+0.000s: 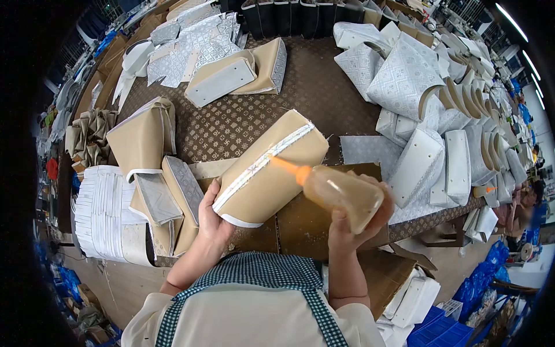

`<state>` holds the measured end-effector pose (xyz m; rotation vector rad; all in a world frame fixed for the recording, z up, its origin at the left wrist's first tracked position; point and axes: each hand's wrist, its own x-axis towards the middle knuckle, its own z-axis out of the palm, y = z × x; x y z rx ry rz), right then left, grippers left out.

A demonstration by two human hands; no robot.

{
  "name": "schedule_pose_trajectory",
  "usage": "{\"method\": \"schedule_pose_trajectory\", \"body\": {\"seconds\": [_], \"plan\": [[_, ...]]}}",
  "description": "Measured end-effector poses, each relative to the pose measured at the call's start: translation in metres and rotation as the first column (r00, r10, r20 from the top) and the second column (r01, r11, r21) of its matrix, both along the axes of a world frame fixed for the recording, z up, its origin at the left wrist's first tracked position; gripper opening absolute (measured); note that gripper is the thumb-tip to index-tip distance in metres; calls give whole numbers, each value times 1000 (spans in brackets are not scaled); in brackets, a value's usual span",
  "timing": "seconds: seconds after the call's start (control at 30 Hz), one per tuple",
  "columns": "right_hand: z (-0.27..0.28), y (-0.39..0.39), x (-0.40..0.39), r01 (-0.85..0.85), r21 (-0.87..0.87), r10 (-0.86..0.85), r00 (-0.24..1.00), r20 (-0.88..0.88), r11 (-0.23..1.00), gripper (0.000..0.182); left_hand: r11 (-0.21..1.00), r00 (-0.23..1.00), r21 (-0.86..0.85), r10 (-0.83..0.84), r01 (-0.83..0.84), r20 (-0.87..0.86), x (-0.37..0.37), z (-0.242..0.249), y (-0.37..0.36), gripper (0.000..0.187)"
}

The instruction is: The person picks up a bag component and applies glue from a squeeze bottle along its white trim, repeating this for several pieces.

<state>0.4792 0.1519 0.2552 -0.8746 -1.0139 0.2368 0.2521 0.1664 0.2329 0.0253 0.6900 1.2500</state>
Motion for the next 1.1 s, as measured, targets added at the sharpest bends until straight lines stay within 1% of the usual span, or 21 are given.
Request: {"method": "schedule_pose_trajectory", "body": {"seconds": [0.03, 0.13, 0.17, 0.23, 0.27, 0.33, 0.4, 0.47, 0.53, 0.57, 0.63, 0.67, 0.73, 0.77, 0.8, 0.87, 0.93, 0.97, 1.0, 1.03, 1.1], "plan": [[4, 5, 6, 43, -7, -43, 999, -17, 999, 82, 1000, 1000, 4, -1, 1, -2, -1, 1, 0, 44], [0, 19, 25, 179, -23, -179, 984, 20, 984, 79, 998, 999, 55, -29, 27, 43, -4, -8, 0, 46], [-2, 22, 29, 220, -30, -219, 975, 33, 975, 78, 999, 999, 45, -26, 25, 25, -3, -6, 0, 46], [-4, 19, 28, 206, -20, -205, 978, 22, 978, 78, 1000, 1000, 22, -7, 8, -14, 0, 1, 0, 46], [-6, 17, 25, 184, -14, -184, 983, 13, 983, 78, 1000, 1000, 7, -17, 17, 9, 1, 1, 0, 46], [-3, 8, 9, 89, -62, -91, 995, -38, 994, 81, 1000, 999, -4, -12, 13, 37, -1, -4, 1, 47], [-6, 3, 3, 46, -106, -52, 997, -56, 993, 84, 997, 998, -71, 0, 5, 66, -1, -2, 4, 46], [-10, 2, 13, 67, -140, -81, 992, -97, 988, 82, 998, 999, -32, -51, 51, -6, -5, 0, 10, 41], [-2, 3, 15, 38, -141, -56, 991, -125, 989, 79, 980, 983, 97, -171, 176, -64, -11, 13, 29, 37], [0, 4, 17, 29, -130, -47, 990, -137, 991, 78, 962, 963, 144, -206, 233, -176, -13, 23, 42, 30], [-2, 3, 26, 15, -113, -30, 990, -137, 994, 77, 913, 882, 224, -226, 340, -414, -23, 23, 77, 26], [-1, 3, 26, 10, -107, -25, 989, -143, 994, 77, 897, 851, 230, -239, 378, -468, -28, 40, 88, 24], [0, 3, 24, 7, -100, -23, 987, -160, 995, 77, 824, 737, 308, -183, 476, -651, -45, 67, 104, 27], [-2, 3, 24, -7, -94, -9, 984, -175, 996, 75, 776, 613, 295, -146, 558, -776, -56, 77, 110, 29], [-6, 4, 24, -21, -90, 3, 981, -193, 996, 74, 728, 554, 321, -96, 605, -827, -67, 83, 110, 31], [-11, 7, 24, -20, -98, -2, 977, -215, 995, 74, 733, 437, 300, 4, 611, -899, -85, 81, 106, 31], [-15, 15, 22, 5, -121, -32, 974, -226, 993, 77, 790, 333, 277, 98, 547, -938, -102, 45, 99, 31], [-18, 19, 21, -5, -126, -25, 971, -236, 992, 77, 847, 132, 108, 45, 521, -990, -116, 24, 95, 31], [-21, 23, 20, -16, -132, -17, 969, -245, 991, 77, 839, -87, 1, 57, 544, -995, -130, 0, 93, 31], [-23, 28, 19, -29, -136, -6, 968, -252, 990, 77, 834, -299, -106, 74, 541, -951, -143, -16, 90, 31], [-27, 36, 18, -90, -130, 53, 962, -268, 987, 76, 882, -459, -194, 29, 430, -888, -152, -21, 82, 29]]}}
